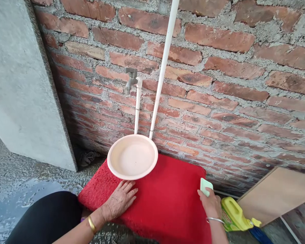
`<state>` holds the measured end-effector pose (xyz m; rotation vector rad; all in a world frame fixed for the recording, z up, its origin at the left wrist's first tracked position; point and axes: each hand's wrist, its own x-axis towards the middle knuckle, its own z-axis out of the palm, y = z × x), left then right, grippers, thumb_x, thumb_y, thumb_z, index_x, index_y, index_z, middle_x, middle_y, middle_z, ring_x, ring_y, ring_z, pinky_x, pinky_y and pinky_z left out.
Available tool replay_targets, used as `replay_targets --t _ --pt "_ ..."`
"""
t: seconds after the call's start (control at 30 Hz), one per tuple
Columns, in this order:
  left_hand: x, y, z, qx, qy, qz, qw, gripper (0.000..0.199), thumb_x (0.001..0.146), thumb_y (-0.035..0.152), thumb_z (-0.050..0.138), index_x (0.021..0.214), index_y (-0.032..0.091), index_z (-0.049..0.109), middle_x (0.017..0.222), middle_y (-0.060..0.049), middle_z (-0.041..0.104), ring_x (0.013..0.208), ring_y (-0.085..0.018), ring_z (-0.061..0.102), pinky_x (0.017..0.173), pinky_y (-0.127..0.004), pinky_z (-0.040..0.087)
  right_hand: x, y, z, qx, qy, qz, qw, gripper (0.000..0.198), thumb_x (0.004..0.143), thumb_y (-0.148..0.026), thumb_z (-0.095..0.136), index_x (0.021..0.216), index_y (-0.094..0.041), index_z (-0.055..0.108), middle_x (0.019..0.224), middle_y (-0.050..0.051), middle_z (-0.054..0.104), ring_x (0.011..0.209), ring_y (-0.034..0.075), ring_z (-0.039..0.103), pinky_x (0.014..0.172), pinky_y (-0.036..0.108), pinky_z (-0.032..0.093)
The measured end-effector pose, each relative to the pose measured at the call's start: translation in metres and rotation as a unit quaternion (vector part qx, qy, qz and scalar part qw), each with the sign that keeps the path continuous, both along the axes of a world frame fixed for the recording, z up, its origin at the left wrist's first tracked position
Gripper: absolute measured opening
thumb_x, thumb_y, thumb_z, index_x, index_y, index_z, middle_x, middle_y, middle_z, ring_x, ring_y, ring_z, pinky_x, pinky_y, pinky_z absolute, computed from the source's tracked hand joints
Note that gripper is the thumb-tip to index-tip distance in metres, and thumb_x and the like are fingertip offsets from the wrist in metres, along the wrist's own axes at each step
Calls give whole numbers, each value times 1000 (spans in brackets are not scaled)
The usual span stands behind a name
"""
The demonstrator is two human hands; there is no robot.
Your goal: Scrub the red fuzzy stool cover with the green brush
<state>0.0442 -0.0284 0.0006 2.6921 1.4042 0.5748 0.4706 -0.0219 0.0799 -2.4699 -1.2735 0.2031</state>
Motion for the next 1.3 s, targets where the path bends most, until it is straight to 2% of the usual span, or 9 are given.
replay_targets --t 0.13,0.27,0.43,0.57,0.73,0.9,1.07,1.17,1.3 --pt "5 2 -1 3 -14 -40 999 43 94 40 57 136 30 56 141 -9 55 130 -29 50 111 -50 38 -1 6 -5 -15 31 -15 999 58 78 -56 50 119 -18 65 92 15 64 93 32 64 84 41 51" --pt "2 4 1 27 10 -94 995 63 92 60 54 148 36 39 153 -9 42 139 -31 40 113 -51 35 -70 43 -12 -4 62 81 995 55 80 -52 52 123 -20 62 103 9 60 93 25 65 86 34 50" --pt "-2 5 3 64 36 -108 991 68 93 63 47 152 35 31 153 -10 43 140 -29 41 114 -48 33 -166 89 -16 13 77 208 975 40 81 -39 60 120 -27 64 109 5 57 99 20 62 87 28 47" --pt "-2 5 -2 48 27 -104 993 68 92 62 50 152 38 30 154 -7 43 139 -29 41 115 -49 31 -195 109 -22 3 74 271 960 35 80 -37 65 115 -29 67 107 4 56 98 19 60 86 27 45" --pt "0 4 -9 16 21 -88 996 67 91 60 54 151 41 31 155 -6 41 137 -30 43 114 -51 34 -150 116 -25 -31 66 244 967 42 74 -32 70 115 -32 68 106 1 56 96 18 61 86 25 44" --pt "0 5 -11 26 39 -87 995 68 92 57 56 151 41 29 155 -7 40 139 -31 42 111 -53 37 -47 100 -14 -52 48 117 991 45 78 -36 63 122 -25 66 104 5 60 97 21 62 90 29 44" --pt "1 7 -9 23 56 -85 995 66 91 57 58 150 42 33 154 -7 42 137 -30 44 110 -52 40 40 56 8 -58 40 -20 997 47 81 -39 55 119 -15 65 84 9 67 102 30 62 90 37 46" --pt "2 9 -6 20 54 -86 995 63 91 56 59 148 42 36 153 -6 44 137 -30 45 110 -52 39 45 35 10 -40 48 -49 997 49 81 -42 53 118 -13 65 80 11 67 105 32 61 89 38 46" --pt "2 9 -5 24 41 -85 995 60 90 55 60 146 42 42 152 -6 45 136 -30 46 111 -51 39 -13 35 -5 -5 86 -5 996 49 80 -47 56 118 -18 66 96 9 67 89 25 66 82 33 49"
